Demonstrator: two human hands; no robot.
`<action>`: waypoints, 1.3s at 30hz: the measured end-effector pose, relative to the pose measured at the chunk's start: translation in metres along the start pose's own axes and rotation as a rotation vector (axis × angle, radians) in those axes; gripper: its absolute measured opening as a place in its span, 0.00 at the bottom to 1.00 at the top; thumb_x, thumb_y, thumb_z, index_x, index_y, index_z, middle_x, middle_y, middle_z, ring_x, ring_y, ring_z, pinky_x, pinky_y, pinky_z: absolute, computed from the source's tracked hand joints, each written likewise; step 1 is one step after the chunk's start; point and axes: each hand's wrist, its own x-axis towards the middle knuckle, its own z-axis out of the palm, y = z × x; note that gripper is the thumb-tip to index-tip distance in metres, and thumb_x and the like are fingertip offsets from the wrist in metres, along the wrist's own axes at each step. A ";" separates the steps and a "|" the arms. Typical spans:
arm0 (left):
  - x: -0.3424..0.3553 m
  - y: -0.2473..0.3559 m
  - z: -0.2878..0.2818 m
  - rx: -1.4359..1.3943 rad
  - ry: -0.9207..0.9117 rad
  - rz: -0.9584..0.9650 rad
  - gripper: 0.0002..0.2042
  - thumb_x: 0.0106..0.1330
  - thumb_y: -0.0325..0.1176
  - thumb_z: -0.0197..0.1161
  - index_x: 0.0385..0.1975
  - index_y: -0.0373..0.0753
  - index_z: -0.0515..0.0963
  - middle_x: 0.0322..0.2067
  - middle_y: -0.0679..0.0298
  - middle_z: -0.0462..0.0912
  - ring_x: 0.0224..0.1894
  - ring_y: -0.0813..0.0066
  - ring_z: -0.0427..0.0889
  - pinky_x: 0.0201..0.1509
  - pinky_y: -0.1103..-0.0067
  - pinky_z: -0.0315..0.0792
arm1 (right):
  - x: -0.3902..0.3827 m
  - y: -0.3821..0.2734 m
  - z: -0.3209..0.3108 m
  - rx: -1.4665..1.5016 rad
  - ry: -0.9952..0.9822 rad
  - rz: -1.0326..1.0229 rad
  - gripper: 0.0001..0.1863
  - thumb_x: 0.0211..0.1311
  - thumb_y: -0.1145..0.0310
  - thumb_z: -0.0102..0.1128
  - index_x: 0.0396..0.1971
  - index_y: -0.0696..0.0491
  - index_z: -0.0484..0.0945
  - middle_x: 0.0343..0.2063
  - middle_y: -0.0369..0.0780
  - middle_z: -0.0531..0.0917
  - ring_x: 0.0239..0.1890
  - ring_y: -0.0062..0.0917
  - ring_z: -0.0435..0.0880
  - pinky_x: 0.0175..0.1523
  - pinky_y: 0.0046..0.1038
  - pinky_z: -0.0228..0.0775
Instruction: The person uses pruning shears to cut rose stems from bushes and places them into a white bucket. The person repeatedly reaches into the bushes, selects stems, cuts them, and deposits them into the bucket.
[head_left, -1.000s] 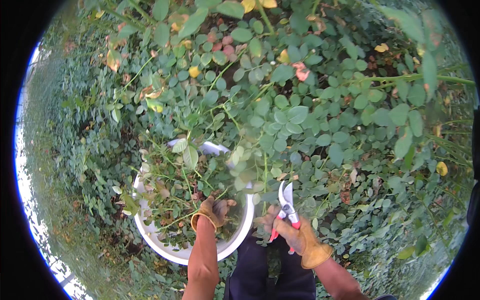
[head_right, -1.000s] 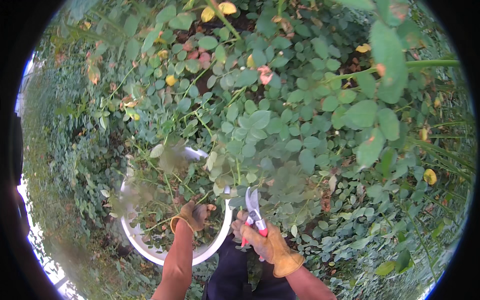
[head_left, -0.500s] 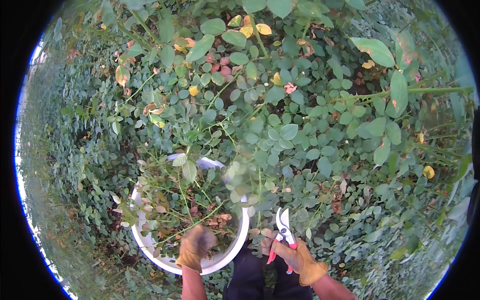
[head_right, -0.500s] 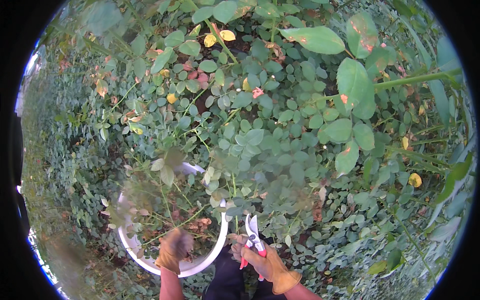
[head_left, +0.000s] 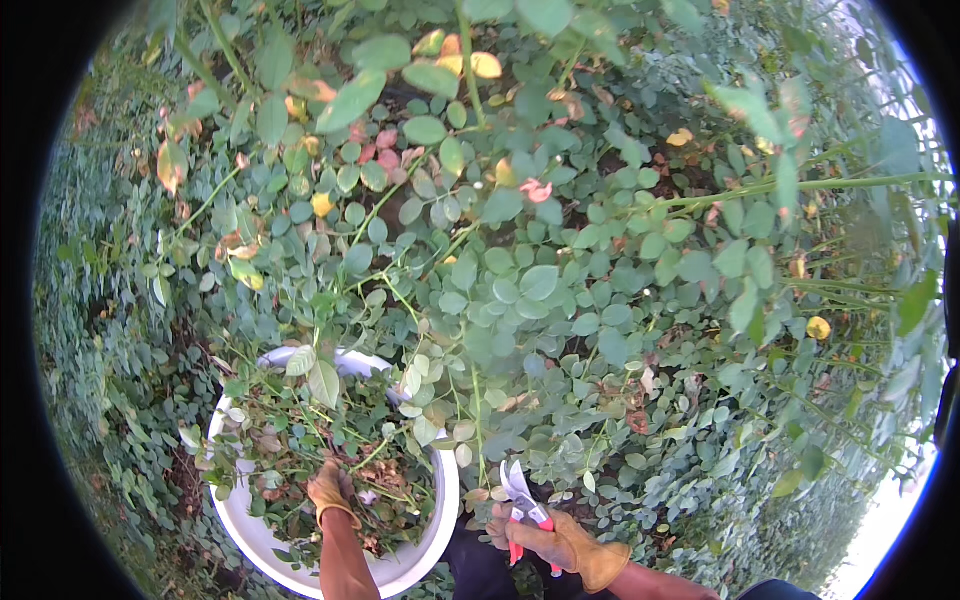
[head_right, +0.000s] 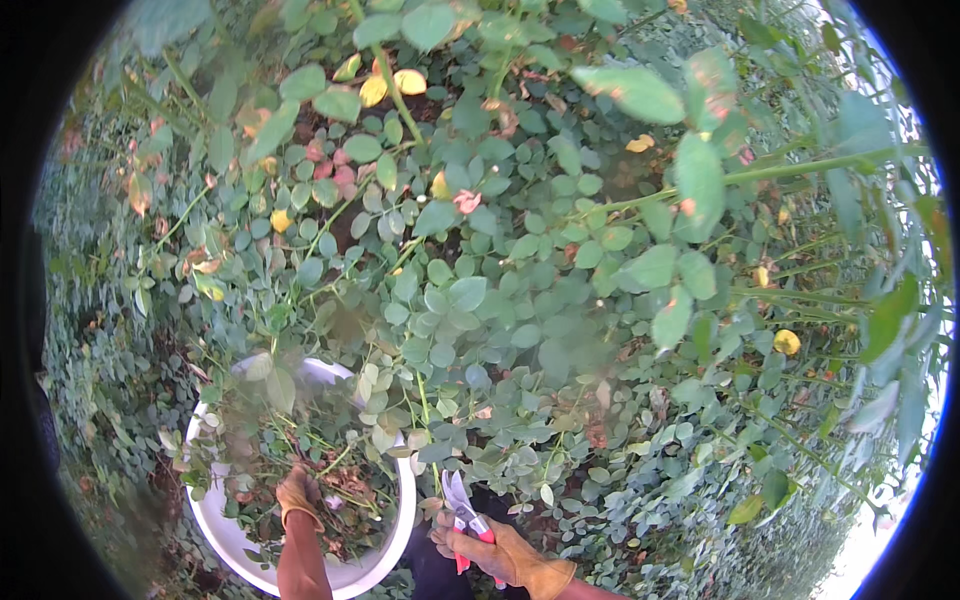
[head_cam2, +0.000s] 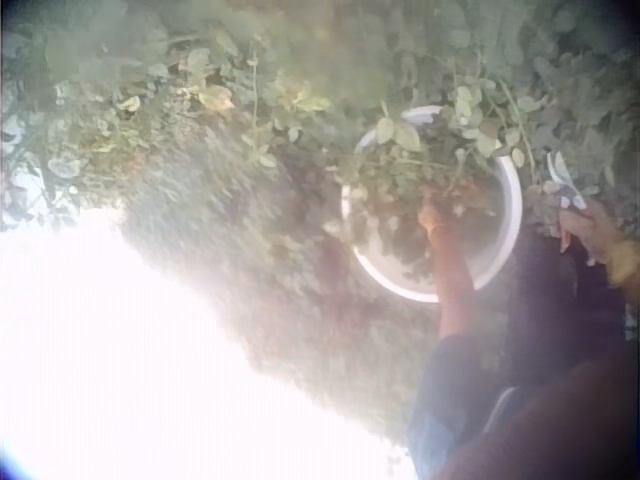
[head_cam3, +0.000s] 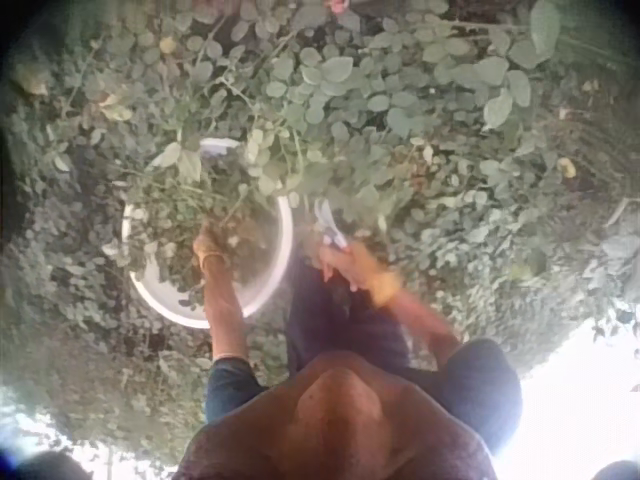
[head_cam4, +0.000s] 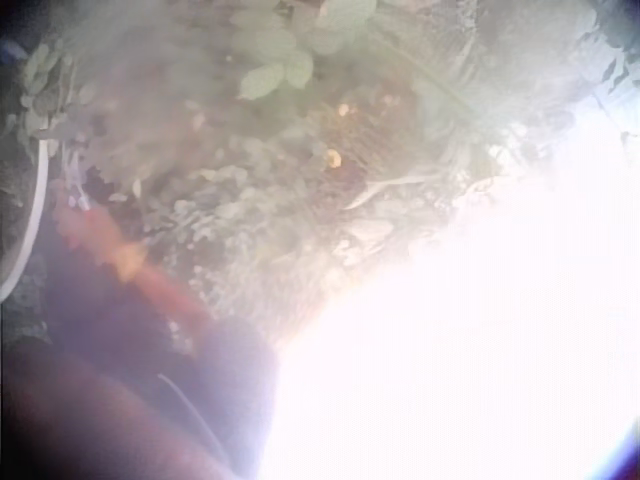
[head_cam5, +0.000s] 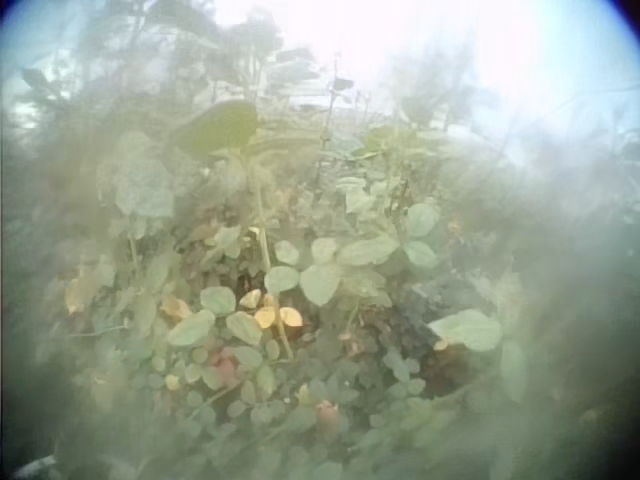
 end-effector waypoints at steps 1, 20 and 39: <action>-0.016 0.002 -0.004 -0.009 -0.147 0.063 0.09 0.79 0.36 0.65 0.37 0.38 0.83 0.18 0.73 0.67 0.16 0.79 0.64 0.19 0.77 0.56 | -0.003 -0.002 0.004 -0.006 -0.011 0.005 0.35 0.84 0.61 0.65 0.80 0.62 0.67 0.70 0.50 0.81 0.73 0.35 0.82 0.81 0.40 0.75; -0.323 -0.055 -0.076 -0.028 -0.274 0.014 0.36 0.81 0.62 0.63 0.82 0.48 0.72 0.74 0.56 0.80 0.73 0.63 0.76 0.71 0.46 0.73 | -0.133 0.041 -0.035 0.084 0.064 -0.091 0.33 0.82 0.60 0.70 0.77 0.62 0.72 0.67 0.48 0.85 0.68 0.33 0.86 0.76 0.34 0.80; -0.375 -0.061 -0.045 0.093 -0.458 0.212 0.31 0.79 0.52 0.61 0.76 0.44 0.72 0.72 0.53 0.80 0.72 0.58 0.76 0.73 0.43 0.72 | -0.295 0.131 -0.114 -0.173 0.362 -0.154 0.22 0.75 0.51 0.72 0.55 0.53 0.84 0.40 0.35 0.90 0.42 0.21 0.89 0.52 0.29 0.83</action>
